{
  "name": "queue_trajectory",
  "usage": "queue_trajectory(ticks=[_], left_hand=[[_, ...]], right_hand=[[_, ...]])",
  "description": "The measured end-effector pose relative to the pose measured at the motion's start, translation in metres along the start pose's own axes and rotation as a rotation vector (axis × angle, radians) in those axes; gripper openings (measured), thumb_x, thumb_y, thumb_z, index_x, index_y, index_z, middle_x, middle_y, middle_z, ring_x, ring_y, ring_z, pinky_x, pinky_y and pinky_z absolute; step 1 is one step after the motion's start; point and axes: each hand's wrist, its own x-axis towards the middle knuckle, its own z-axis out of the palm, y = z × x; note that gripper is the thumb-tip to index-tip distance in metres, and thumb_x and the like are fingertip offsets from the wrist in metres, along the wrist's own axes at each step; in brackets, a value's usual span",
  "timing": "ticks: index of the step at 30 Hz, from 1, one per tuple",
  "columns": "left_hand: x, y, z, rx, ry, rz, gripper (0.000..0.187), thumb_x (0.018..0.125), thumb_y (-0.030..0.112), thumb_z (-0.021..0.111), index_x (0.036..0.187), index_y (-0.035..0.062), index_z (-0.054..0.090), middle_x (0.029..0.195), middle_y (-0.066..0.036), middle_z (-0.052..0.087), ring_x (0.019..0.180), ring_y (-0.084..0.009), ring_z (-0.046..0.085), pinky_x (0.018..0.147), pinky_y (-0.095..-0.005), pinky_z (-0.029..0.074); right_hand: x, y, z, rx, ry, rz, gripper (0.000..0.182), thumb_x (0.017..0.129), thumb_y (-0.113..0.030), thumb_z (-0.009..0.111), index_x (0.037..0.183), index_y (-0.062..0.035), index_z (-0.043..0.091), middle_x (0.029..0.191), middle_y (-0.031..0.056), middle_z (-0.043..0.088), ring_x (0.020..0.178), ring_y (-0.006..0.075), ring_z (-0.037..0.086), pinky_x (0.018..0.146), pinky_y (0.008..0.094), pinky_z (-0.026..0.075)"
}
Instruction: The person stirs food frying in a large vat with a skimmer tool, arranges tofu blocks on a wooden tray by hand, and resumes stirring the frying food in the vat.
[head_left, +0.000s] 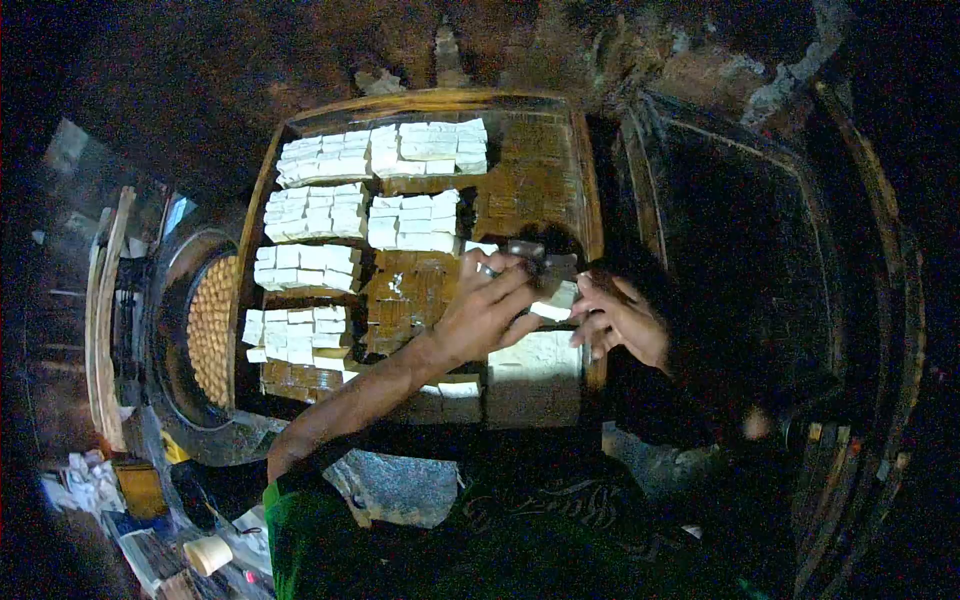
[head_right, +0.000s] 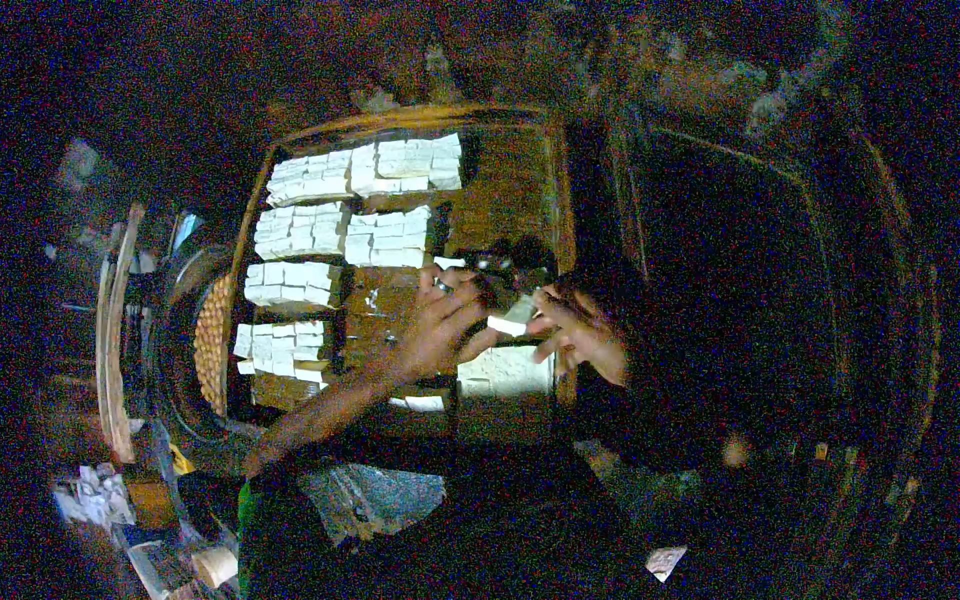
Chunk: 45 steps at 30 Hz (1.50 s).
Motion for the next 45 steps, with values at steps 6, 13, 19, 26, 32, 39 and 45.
queue_trajectory(ticks=[6, 13, 19, 26, 32, 39, 45], left_hand=[[0.009, 0.000, -0.006, 0.087, 0.004, 0.051, 0.037, 0.074, 0.024, 0.066, 0.104, 0.0063, 0.051, 0.098, -0.010, 0.050, 0.099, -0.0294, 0.047, 0.081, -0.0451, 0.031], [0.007, -0.026, -0.002, 0.175, -0.289, -0.140, 0.062, 0.078, 0.036, 0.062, 0.124, 0.0038, 0.035, 0.110, -0.018, 0.042, 0.110, -0.0342, 0.040, 0.090, -0.0488, 0.029], [0.014, -0.033, 0.018, 0.193, -0.548, -0.174, 0.071, 0.085, 0.051, 0.044, 0.132, 0.0004, 0.027, 0.133, -0.024, 0.036, 0.125, -0.0386, 0.033, 0.104, -0.0534, 0.021], [0.016, -0.030, 0.004, 0.207, -0.596, -0.180, 0.065, 0.085, 0.045, 0.045, 0.129, -0.0004, 0.031, 0.132, -0.023, 0.038, 0.123, -0.0375, 0.036, 0.103, -0.0531, 0.023], [0.020, -0.028, 0.027, 0.274, -0.462, -0.082, 0.067, 0.082, 0.046, 0.047, 0.127, -0.0019, 0.034, 0.127, -0.027, 0.040, 0.121, -0.0402, 0.038, 0.102, -0.0536, 0.026], [-0.003, -0.055, 0.060, 0.393, -0.311, -0.015, 0.079, 0.073, 0.051, 0.057, 0.126, -0.0036, 0.035, 0.124, -0.025, 0.042, 0.119, -0.0375, 0.039, 0.099, -0.0529, 0.029], [0.025, -0.033, 0.027, 0.267, -0.524, -0.162, 0.090, 0.069, 0.054, 0.064, 0.131, -0.0007, 0.029, 0.129, -0.023, 0.037, 0.122, -0.0380, 0.034, 0.100, -0.0500, 0.028]], right_hand=[[0.007, 0.009, -0.007, 0.208, -0.066, -0.155, 0.035, 0.085, -0.013, 0.059, 0.115, -0.0044, 0.044, 0.093, 0.0095, 0.056, 0.070, 0.0185, 0.061, 0.050, 0.0263, 0.049], [0.018, 0.024, 0.000, -1.120, 0.047, -0.417, 0.024, 0.078, -0.008, 0.054, 0.102, -0.0095, 0.049, 0.075, 0.0106, 0.058, 0.071, 0.0325, 0.059, 0.064, 0.0422, 0.047], [0.013, 0.030, 0.026, -1.607, 0.405, -0.623, 0.019, 0.079, -0.012, 0.051, 0.098, -0.0134, 0.053, 0.075, 0.0053, 0.056, 0.065, 0.0281, 0.056, 0.061, 0.0387, 0.046], [0.021, 0.016, 0.023, -1.457, 0.380, -0.687, 0.046, 0.069, -0.015, 0.065, 0.111, -0.0068, 0.047, 0.103, 0.0095, 0.051, 0.100, 0.0277, 0.046, 0.081, 0.0386, 0.039], [0.057, 0.017, 0.001, -1.459, 0.329, -0.679, 0.093, 0.051, -0.036, 0.076, 0.125, 0.0037, 0.036, 0.121, 0.0226, 0.042, 0.119, 0.0386, 0.031, 0.099, 0.0506, 0.022], [0.058, 0.004, 0.001, -1.436, 0.232, -0.500, 0.075, 0.054, -0.045, 0.073, 0.105, 0.0040, 0.048, 0.100, 0.0194, 0.051, 0.106, 0.0325, 0.040, 0.090, 0.0498, 0.028], [0.074, 0.004, 0.004, -1.438, 0.203, -0.364, 0.085, 0.053, -0.047, 0.074, 0.115, 0.0036, 0.044, 0.109, 0.0209, 0.051, 0.114, 0.0330, 0.038, 0.092, 0.0556, 0.027]])
